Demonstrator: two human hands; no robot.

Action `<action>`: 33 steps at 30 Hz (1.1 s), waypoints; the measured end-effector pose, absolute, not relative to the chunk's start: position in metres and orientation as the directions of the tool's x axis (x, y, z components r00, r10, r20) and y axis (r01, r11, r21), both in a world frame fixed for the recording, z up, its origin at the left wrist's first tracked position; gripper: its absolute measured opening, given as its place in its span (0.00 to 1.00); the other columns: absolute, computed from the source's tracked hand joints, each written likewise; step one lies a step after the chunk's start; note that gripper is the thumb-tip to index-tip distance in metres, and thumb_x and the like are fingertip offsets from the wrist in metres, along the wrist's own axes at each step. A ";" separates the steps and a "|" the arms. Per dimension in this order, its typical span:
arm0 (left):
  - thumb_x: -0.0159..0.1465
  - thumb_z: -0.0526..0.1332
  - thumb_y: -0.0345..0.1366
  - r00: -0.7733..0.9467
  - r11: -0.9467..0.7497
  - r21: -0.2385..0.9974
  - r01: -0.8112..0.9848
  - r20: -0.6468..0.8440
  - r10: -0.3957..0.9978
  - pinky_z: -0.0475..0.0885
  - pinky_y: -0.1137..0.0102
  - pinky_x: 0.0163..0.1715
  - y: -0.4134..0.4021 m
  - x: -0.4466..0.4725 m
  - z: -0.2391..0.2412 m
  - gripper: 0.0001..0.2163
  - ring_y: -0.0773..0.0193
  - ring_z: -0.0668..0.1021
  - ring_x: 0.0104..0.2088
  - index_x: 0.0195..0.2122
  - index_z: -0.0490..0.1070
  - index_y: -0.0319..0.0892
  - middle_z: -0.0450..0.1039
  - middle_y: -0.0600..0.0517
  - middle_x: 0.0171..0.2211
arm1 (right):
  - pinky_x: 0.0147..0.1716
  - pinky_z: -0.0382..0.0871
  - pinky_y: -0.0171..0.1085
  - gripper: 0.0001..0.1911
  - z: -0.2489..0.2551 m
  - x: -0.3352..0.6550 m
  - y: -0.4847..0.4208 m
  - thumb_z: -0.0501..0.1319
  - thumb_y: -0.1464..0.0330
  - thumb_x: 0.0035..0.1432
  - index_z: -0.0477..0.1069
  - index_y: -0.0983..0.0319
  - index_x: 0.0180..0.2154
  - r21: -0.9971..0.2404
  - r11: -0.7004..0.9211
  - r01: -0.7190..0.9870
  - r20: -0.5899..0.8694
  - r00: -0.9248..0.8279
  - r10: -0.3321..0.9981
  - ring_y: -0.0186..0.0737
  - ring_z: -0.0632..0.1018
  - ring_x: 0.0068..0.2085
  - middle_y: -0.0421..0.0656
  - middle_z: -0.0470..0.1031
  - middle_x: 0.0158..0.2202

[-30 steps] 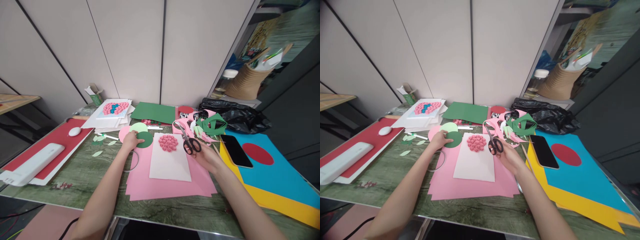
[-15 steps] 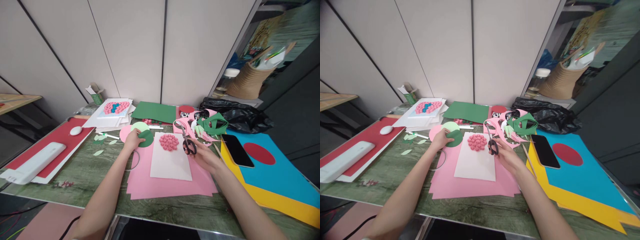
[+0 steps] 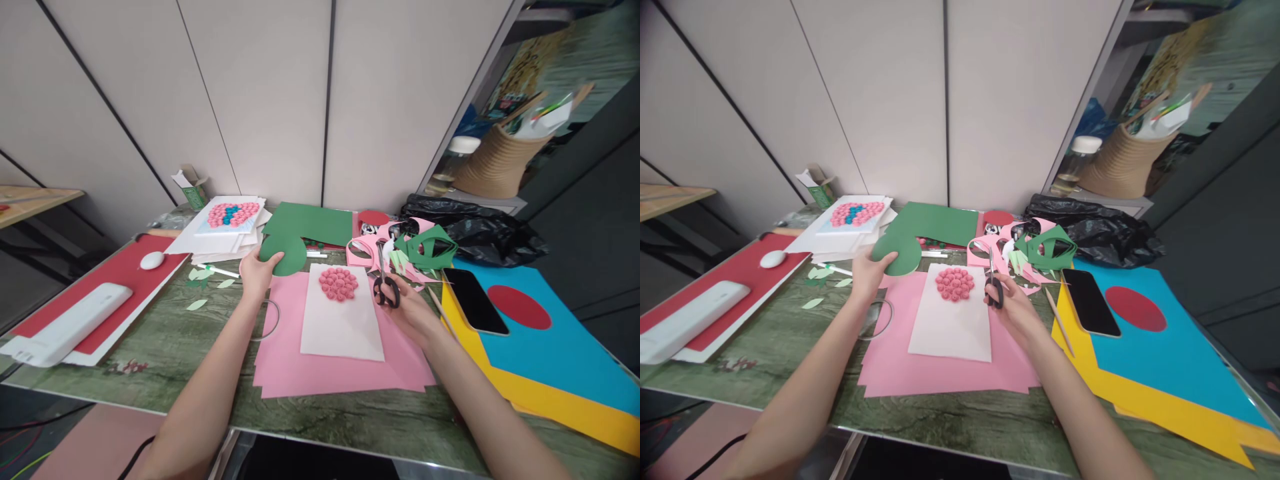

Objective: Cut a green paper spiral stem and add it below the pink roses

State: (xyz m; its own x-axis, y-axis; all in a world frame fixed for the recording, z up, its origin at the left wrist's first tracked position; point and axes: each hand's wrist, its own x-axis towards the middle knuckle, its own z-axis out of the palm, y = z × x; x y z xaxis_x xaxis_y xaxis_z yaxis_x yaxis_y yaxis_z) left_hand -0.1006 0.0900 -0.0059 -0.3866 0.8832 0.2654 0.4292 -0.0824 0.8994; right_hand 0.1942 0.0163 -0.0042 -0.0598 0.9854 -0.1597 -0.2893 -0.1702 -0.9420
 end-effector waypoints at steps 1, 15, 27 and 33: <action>0.52 0.63 0.44 -0.386 -0.117 0.925 0.362 0.263 0.884 0.71 0.65 0.39 0.087 -0.096 -0.004 0.19 0.55 0.78 0.38 0.41 0.72 0.38 0.77 0.45 0.38 | 0.28 0.58 0.33 0.19 -0.003 0.192 0.015 0.68 0.58 0.46 0.64 0.57 0.37 -0.951 -0.158 -0.267 -0.147 -0.059 0.987 0.30 0.69 0.28 0.36 0.67 0.30; 0.56 0.64 0.40 -0.322 -0.183 0.981 -0.066 0.153 0.934 0.70 0.71 0.37 0.018 -0.018 0.013 0.12 0.64 0.75 0.36 0.38 0.70 0.41 0.74 0.51 0.36 | 0.29 0.54 0.34 0.14 0.018 0.168 -0.017 0.54 0.57 0.60 0.60 0.57 0.43 -0.986 -0.019 0.167 -0.074 -0.329 0.941 0.33 0.60 0.29 0.36 0.58 0.29; 0.55 0.64 0.39 -0.367 -0.213 0.975 -0.067 0.175 0.914 0.71 0.70 0.38 0.022 -0.021 0.014 0.12 0.63 0.75 0.37 0.39 0.69 0.41 0.73 0.51 0.36 | 0.33 0.58 0.36 0.21 0.032 0.164 -0.025 0.56 0.50 0.55 0.58 0.57 0.41 -0.992 -0.084 0.096 -0.111 -0.336 0.935 0.35 0.62 0.31 0.37 0.56 0.30; 0.55 0.64 0.40 -0.348 -0.211 0.977 -0.038 0.185 0.919 0.71 0.69 0.39 0.022 -0.021 0.015 0.12 0.62 0.76 0.38 0.39 0.69 0.42 0.73 0.50 0.37 | 0.30 0.58 0.36 0.21 0.034 0.163 -0.023 0.57 0.49 0.53 0.59 0.57 0.39 -0.991 -0.080 0.105 -0.110 -0.317 0.942 0.35 0.62 0.30 0.37 0.56 0.29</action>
State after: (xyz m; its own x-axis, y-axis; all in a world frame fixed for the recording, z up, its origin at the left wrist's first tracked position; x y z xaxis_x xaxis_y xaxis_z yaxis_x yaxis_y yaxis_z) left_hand -0.0215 0.0221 0.0152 -0.3483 0.9189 0.1852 -0.0378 -0.2112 0.9767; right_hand 0.1629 -0.0228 0.0343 -0.3167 0.9422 -0.1096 0.1050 -0.0800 -0.9912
